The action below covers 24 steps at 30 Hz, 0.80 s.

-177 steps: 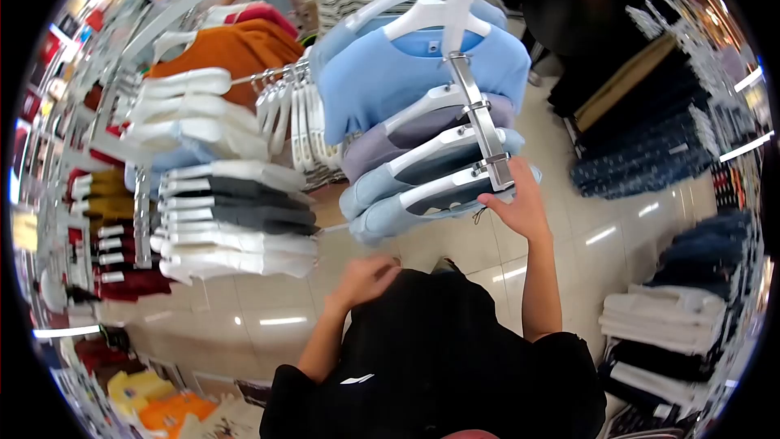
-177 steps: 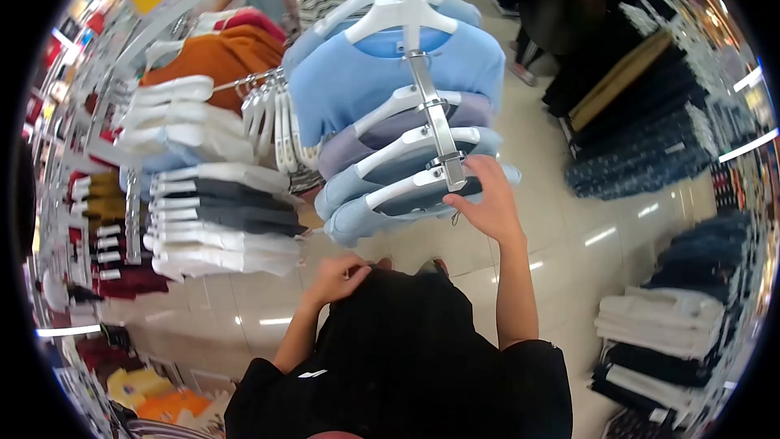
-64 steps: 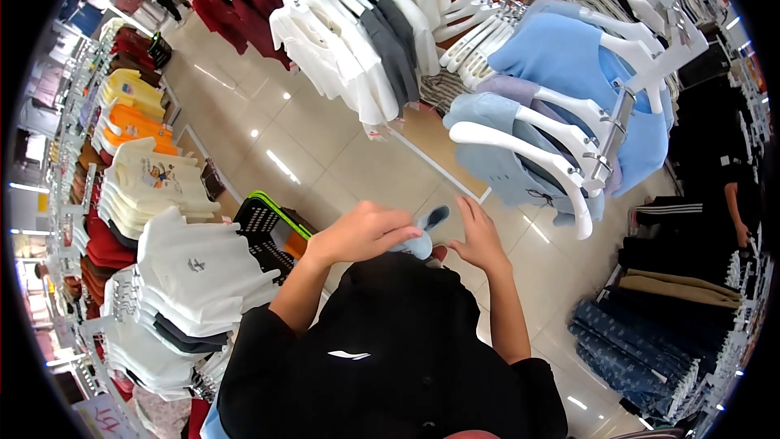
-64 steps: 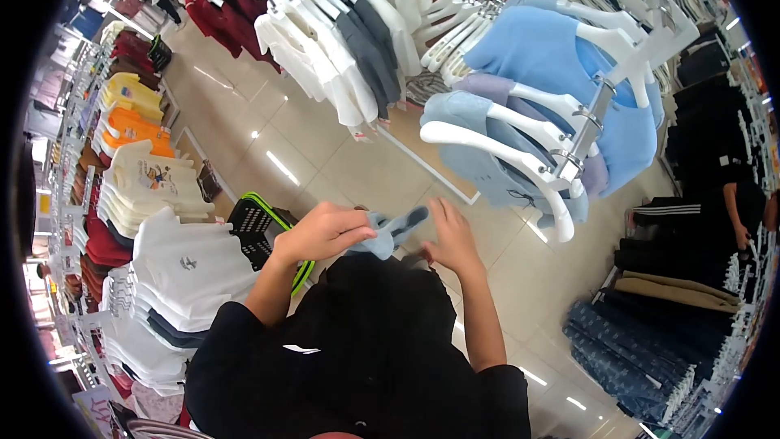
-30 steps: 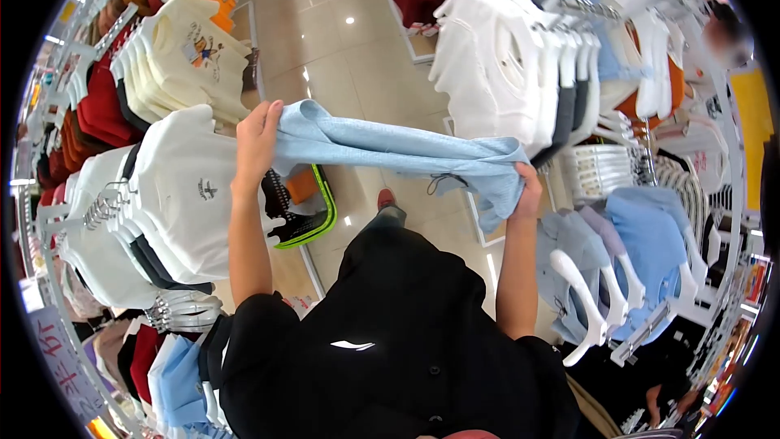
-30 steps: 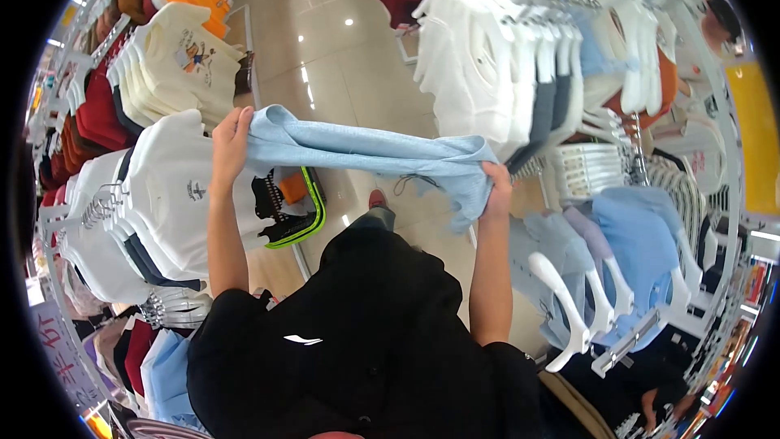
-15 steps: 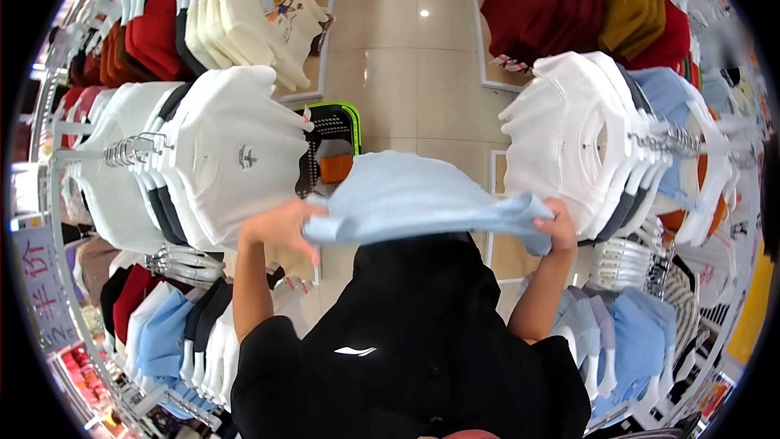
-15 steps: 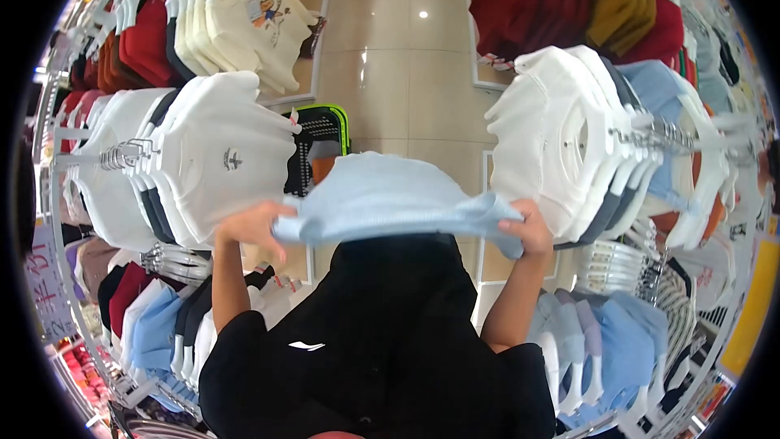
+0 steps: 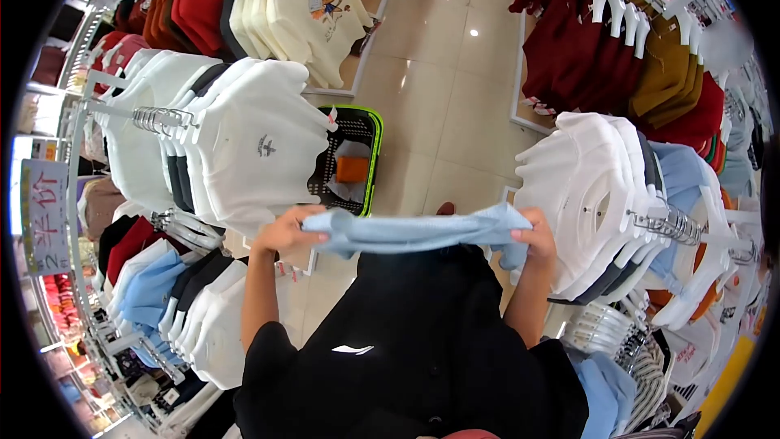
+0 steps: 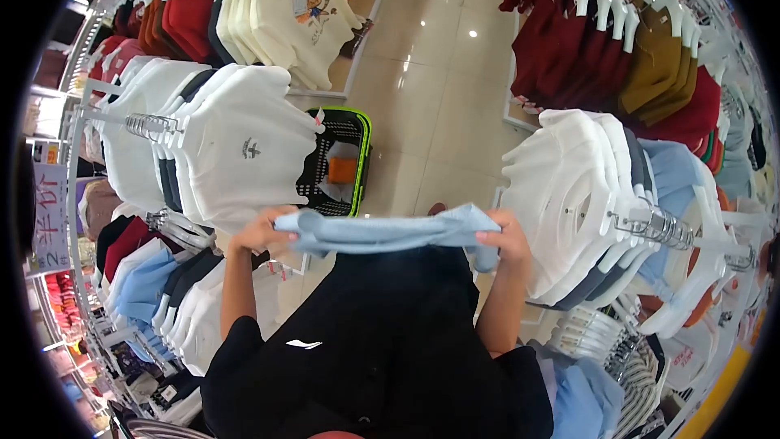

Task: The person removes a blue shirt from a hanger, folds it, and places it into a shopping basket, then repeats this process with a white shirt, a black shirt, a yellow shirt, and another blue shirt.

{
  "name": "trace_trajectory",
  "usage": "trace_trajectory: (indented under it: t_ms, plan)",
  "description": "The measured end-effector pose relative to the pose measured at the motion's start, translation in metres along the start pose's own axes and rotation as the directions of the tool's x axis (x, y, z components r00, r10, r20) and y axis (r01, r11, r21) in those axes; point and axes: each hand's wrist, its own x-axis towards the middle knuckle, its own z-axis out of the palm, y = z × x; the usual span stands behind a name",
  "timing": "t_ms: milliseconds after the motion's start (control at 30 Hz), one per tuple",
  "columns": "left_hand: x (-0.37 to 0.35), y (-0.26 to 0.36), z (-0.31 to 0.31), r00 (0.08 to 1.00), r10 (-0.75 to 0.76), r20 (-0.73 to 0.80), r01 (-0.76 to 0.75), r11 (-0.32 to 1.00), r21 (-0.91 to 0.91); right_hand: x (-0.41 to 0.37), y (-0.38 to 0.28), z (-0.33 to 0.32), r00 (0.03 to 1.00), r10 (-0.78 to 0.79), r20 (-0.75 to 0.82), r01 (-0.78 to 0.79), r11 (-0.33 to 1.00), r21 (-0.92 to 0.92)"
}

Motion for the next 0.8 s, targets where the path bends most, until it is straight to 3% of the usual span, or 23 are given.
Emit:
trace_trajectory:
  t_ms: [33,133,233,333,367,467,533,667,733,800]
  plan:
    - [0.002,0.003,0.002,0.996,0.002,-0.095,-0.012,0.995,-0.1,0.011,-0.005,0.0,1.0,0.027,0.014,-0.029,0.99,0.141]
    - [0.016,0.018,0.01,0.916,-0.281,-0.288,0.148,0.901,-0.407,0.052,-0.016,0.017,0.975,0.011,-0.223,0.065,0.941,0.332]
    - [0.034,0.032,0.032,0.884,-0.244,-0.399,0.067,0.91,-0.409,0.087,-0.026,0.039,0.907,0.247,-0.342,0.012,0.795,0.606]
    - [0.046,0.034,0.059,0.857,-0.226,-0.462,-0.002,0.897,-0.442,0.101,-0.009,0.039,0.935,0.231,-0.269,-0.016,0.785,0.619]
    - [0.047,0.035,0.067,0.853,-0.227,-0.469,-0.014,0.89,-0.456,0.109,0.001,0.042,0.945,0.178,-0.275,0.045,0.761,0.647]
    - [0.06,0.045,0.094,0.805,-0.296,-0.514,-0.069,0.814,-0.576,0.111,0.003,0.047,0.944,0.133,-0.301,0.04,0.862,0.505]
    - [0.082,0.054,0.119,0.778,-0.228,-0.586,-0.19,0.803,-0.564,0.112,-0.002,0.045,0.965,0.102,-0.243,-0.013,0.939,0.344]
    - [0.128,0.076,0.148,0.846,-0.118,-0.52,-0.268,0.75,-0.605,0.124,-0.019,0.064,0.992,0.048,-0.12,-0.037,0.996,0.086]
    - [0.147,0.086,0.157,0.853,-0.081,-0.516,-0.266,0.784,-0.562,0.13,-0.017,0.062,0.996,0.053,-0.065,-0.058,0.995,-0.077]
    - [0.16,0.093,0.156,0.901,-0.036,-0.433,-0.218,0.825,-0.522,0.13,-0.019,0.063,0.995,0.078,-0.068,-0.085,0.99,-0.113]
